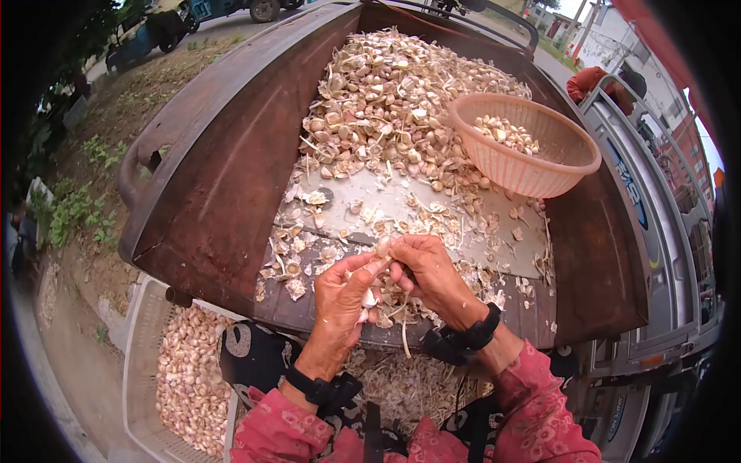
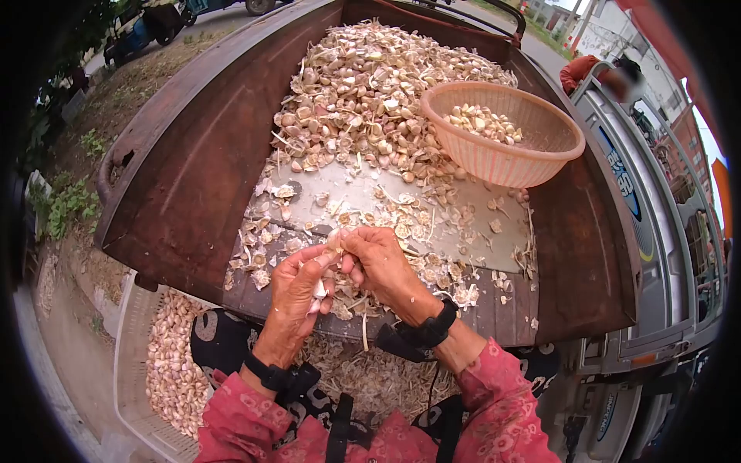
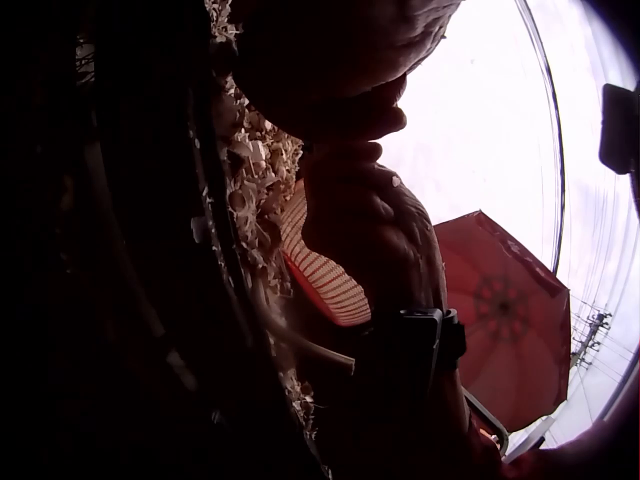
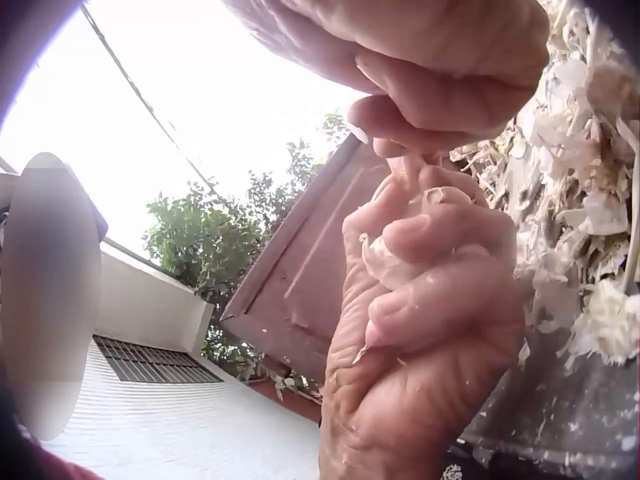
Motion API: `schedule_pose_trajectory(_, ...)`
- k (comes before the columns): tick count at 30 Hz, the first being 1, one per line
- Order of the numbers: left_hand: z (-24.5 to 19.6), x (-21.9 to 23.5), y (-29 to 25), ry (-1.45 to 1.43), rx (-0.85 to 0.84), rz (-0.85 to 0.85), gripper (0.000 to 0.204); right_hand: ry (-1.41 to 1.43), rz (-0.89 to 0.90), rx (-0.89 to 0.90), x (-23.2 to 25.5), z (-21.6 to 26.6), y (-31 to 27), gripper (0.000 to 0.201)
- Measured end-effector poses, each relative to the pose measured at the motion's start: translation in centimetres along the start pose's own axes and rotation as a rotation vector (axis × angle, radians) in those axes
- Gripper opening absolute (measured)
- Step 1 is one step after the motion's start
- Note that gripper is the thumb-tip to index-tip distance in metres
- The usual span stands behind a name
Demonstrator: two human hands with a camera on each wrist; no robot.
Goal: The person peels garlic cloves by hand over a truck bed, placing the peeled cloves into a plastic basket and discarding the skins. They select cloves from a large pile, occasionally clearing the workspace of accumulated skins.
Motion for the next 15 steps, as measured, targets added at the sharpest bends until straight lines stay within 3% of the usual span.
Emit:
schedule_pose_trajectory(6,-0.2,0.2,0.1,-0.084,-0.013,0.014,0.031,0.037,-0.012,-0.076,0.8,-0.4,0.2,0.026)
schedule_pose_trajectory(9,-0.4,0.3,0.2,-0.130,0.001,0.014,0.030,-0.078,-0.028,0.058,2.5,0.2,0.6,0.021)
schedule_pose_trajectory(12,-0.7,0.2,0.2,-0.109,-0.001,0.010,0.028,-0.429,0.029,0.113,2.4,1.3,0.5,0.036)
schedule_pose_trajectory(15,-0.7,0.5,0.0,-0.002,-0.025,0.025,0.026,-0.303,0.094,0.051,1.2,3.4,0.1,0.038)
Point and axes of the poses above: each hand's wrist, its own y-axis towards the middle knuckle, its own x-axis out of the back of the hand, z = x × y, the point moved 1 cm from there along y, towards the middle knuckle, and after that the axes turned 14 degrees about z, right-handed, at the moved point
